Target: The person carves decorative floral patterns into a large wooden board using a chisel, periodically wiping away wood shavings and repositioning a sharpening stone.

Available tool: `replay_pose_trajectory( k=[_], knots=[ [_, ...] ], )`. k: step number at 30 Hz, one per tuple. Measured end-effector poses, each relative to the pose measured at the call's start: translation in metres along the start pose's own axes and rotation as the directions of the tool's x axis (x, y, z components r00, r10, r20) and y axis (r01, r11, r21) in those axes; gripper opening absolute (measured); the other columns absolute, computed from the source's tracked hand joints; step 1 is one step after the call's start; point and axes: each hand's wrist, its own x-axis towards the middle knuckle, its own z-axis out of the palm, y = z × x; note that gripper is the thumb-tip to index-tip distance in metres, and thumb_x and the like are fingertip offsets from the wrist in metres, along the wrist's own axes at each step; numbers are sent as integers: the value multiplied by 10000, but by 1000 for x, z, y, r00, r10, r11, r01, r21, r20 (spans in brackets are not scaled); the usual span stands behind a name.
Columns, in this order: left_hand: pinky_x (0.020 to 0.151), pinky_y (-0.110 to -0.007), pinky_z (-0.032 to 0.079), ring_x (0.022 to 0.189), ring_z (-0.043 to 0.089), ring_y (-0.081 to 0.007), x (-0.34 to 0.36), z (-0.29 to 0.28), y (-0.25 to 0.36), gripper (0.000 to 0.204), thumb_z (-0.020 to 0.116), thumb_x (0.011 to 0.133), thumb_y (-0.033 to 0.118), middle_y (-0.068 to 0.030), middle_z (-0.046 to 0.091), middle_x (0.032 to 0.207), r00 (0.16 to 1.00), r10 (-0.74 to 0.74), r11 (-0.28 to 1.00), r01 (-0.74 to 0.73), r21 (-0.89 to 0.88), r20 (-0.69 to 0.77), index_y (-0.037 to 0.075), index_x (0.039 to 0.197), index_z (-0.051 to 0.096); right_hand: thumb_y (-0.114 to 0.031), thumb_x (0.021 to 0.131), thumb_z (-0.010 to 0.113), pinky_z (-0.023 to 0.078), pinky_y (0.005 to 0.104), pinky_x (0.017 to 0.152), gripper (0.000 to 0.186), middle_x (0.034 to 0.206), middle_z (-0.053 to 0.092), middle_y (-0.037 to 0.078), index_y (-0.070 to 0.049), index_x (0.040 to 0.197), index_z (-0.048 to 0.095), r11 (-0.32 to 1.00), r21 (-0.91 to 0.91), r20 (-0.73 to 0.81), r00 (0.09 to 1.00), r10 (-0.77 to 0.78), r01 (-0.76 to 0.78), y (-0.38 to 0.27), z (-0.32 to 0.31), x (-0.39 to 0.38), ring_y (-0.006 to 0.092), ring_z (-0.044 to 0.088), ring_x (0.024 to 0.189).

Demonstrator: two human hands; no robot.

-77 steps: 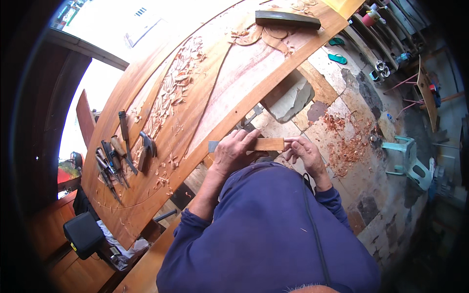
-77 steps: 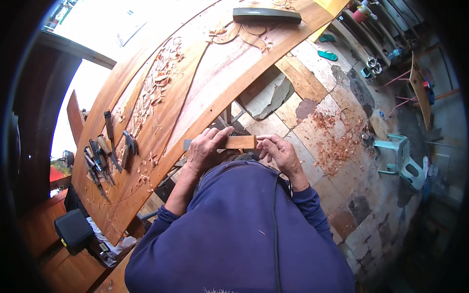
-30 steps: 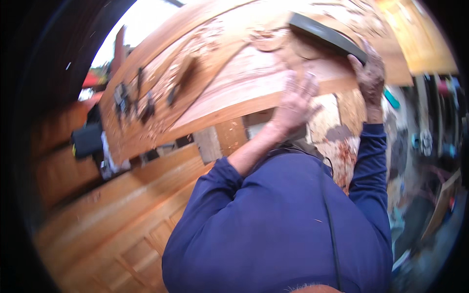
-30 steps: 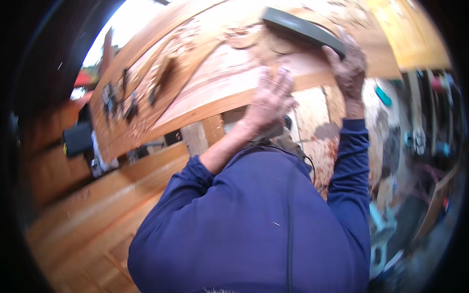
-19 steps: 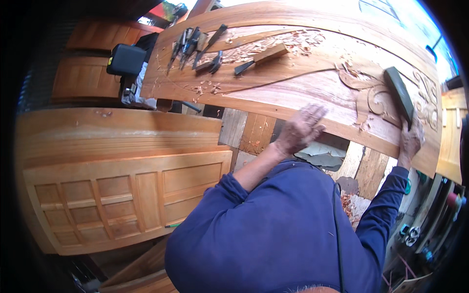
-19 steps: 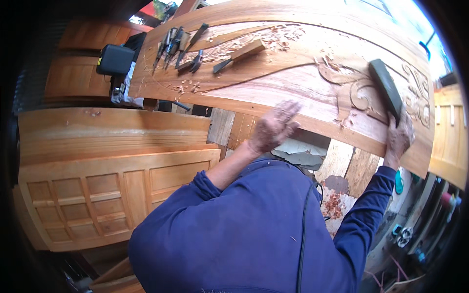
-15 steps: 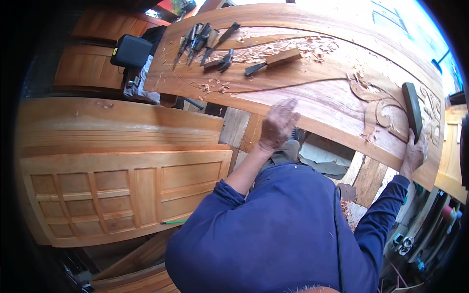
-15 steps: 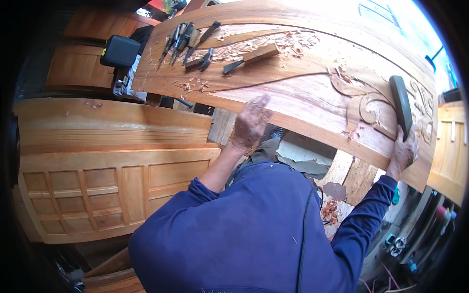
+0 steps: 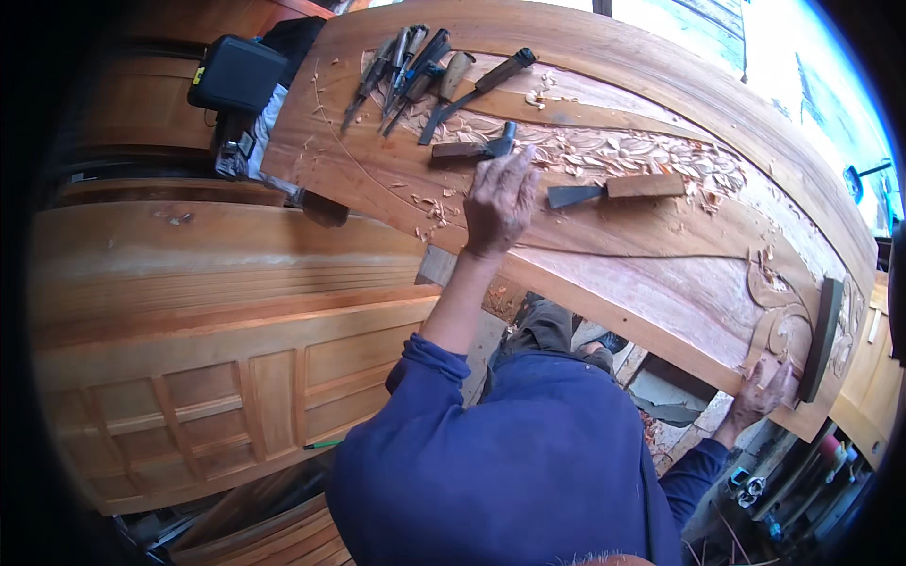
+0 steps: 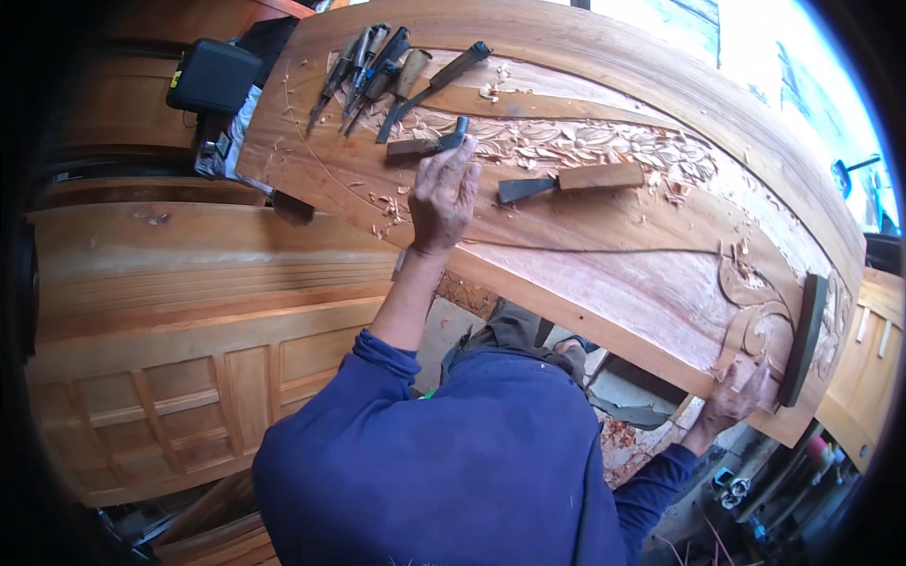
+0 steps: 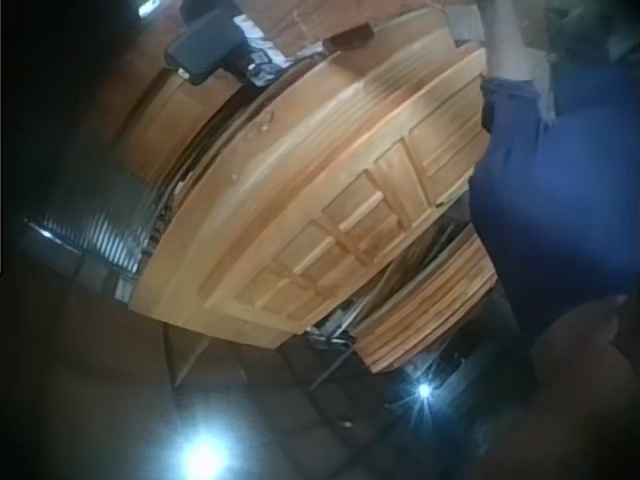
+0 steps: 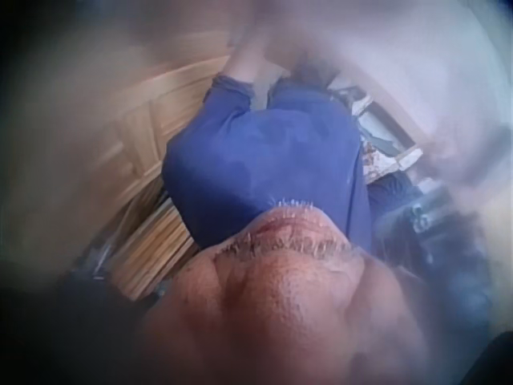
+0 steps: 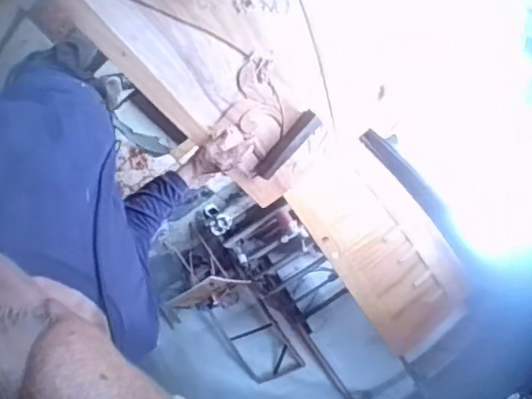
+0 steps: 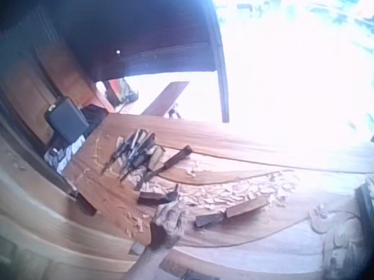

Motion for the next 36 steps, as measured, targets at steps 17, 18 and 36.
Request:
replay_pose_trajectory(
  k=[17, 18, 36],
  knots=[
    [807, -463, 583, 918, 755, -391, 77, -5, -339, 253, 783, 889, 121, -199, 783, 1031, 894, -431, 894, 404, 193, 125, 73, 1138, 782, -179, 985, 755, 442, 485, 1176, 508, 1442, 650, 237, 29, 1432, 632, 987, 157, -66, 997, 46, -36, -61, 22, -17, 400, 581, 1377],
    [804, -468, 579, 920, 751, -392, 62, 21, -315, 233, 770, 921, 147, -204, 783, 1001, 950, -205, 924, 108, 366, 236, 60, 1137, 772, -185, 994, 746, 435, 486, 1175, 490, 1452, 642, 234, 25, 1423, 636, 996, 26, -17, 996, 90, -89, -67, 1, -16, 392, 577, 1379],
    [774, -525, 512, 819, 695, -403, 96, -104, -273, 142, 774, 912, 148, -202, 743, 883, 916, -170, 843, -56, 535, 363, 21, 920, 711, -409, 1033, 709, 603, 373, 910, 595, 1200, 752, 155, -69, 1509, 597, 567, 426, 38, 641, 767, -704, -197, -144, -218, 233, 750, 1044]
  ],
)
